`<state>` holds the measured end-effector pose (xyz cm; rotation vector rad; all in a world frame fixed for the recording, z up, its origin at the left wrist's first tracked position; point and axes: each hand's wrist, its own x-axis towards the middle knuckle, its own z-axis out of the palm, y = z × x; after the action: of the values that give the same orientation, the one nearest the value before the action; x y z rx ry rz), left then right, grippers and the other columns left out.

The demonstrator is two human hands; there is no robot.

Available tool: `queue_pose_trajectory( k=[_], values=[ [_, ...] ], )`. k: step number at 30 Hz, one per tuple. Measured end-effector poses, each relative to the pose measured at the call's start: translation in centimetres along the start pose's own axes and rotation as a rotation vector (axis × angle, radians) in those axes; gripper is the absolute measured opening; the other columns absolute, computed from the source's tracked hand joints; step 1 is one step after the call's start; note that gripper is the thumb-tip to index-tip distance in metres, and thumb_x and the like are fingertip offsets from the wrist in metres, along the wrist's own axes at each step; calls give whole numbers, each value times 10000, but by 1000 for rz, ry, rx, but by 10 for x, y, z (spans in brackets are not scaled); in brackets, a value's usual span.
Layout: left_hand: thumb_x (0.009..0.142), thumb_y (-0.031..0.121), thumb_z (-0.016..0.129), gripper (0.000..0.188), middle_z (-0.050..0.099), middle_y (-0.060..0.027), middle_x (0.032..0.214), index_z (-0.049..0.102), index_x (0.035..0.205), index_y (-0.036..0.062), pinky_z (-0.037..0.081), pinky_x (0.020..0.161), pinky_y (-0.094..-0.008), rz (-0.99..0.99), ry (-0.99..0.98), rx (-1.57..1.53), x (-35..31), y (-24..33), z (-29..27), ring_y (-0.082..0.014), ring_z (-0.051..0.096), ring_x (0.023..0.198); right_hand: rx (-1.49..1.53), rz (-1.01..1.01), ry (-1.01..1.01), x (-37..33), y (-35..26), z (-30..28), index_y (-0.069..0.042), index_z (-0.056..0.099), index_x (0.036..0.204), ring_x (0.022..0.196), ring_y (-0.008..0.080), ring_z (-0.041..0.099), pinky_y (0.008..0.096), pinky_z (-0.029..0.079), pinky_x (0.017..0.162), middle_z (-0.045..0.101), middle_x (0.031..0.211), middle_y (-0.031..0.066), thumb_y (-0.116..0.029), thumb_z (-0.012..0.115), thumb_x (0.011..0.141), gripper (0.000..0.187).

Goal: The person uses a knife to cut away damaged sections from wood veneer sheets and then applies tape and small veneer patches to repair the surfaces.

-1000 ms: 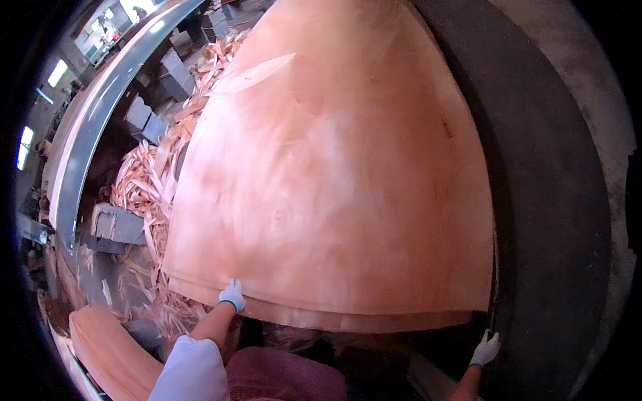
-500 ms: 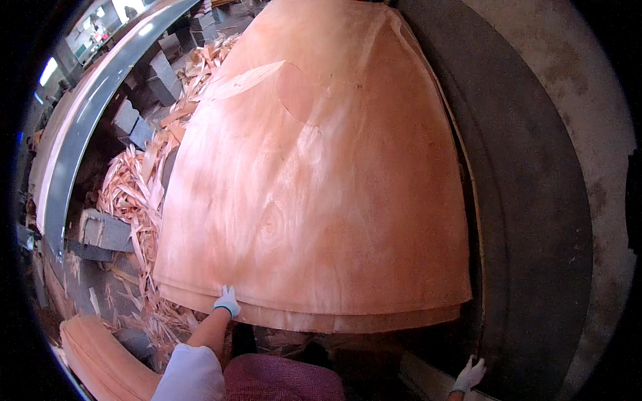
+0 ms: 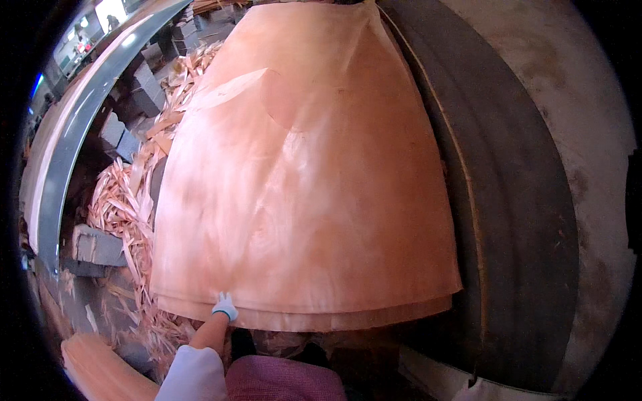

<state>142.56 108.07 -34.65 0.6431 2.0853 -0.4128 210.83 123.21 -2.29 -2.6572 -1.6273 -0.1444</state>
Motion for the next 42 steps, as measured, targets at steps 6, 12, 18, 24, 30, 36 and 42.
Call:
queue_pose_trajectory(
  k=[6,12,18,24,30,36,42],
  values=[
    [831,210,512,788,75,-253,1558,140,1498,15,261,1146,-421,63,-22,-13,9,-10,1,-373,181,1436,-62,28,-141,6,-83,15,-33,605,1142,945,381,606,487,480,763,641,1055,216,-476,529,927,499],
    [820,217,548,827,53,-252,1560,126,1499,6,237,1158,-416,81,-63,12,5,-2,-9,-371,127,1448,76,112,-205,-21,-89,30,-70,565,1261,1055,398,573,488,465,856,608,1196,199,-494,513,927,542],
    [822,240,576,849,52,-251,1561,120,1499,6,224,1163,-406,96,-35,26,32,-22,20,-360,115,1453,-76,204,-272,-49,-65,-13,-71,570,1272,1074,381,579,479,468,893,620,1202,164,-493,505,933,546],
    [842,253,554,825,51,-252,1561,121,1501,11,222,1163,-407,109,-54,34,20,-19,11,-359,111,1454,-202,-4,-5,-89,-46,-52,-50,649,1111,912,396,590,498,470,806,652,981,214,-423,599,896,433],
    [830,238,555,794,134,-263,1543,176,1489,10,283,1133,-418,92,-43,167,9,-11,-6,-371,243,1415,-105,17,-207,-95,-126,-48,-59,646,1142,991,402,584,485,465,870,646,1063,212,-421,553,923,433],
    [877,337,582,672,422,-275,1386,343,1391,-25,440,988,-444,508,257,12,-59,58,-50,-393,554,1147,481,-185,-247,-140,-235,30,-27,641,803,746,351,557,450,432,663,588,764,162,-222,693,823,203],
    [1007,370,453,426,597,-60,885,482,1261,29,484,679,-251,741,-326,-1561,-212,260,-164,-117,592,774,859,-422,-719,-213,-338,69,-30,606,1047,917,394,595,444,482,755,617,963,229,-370,592,909,367]
  ],
)
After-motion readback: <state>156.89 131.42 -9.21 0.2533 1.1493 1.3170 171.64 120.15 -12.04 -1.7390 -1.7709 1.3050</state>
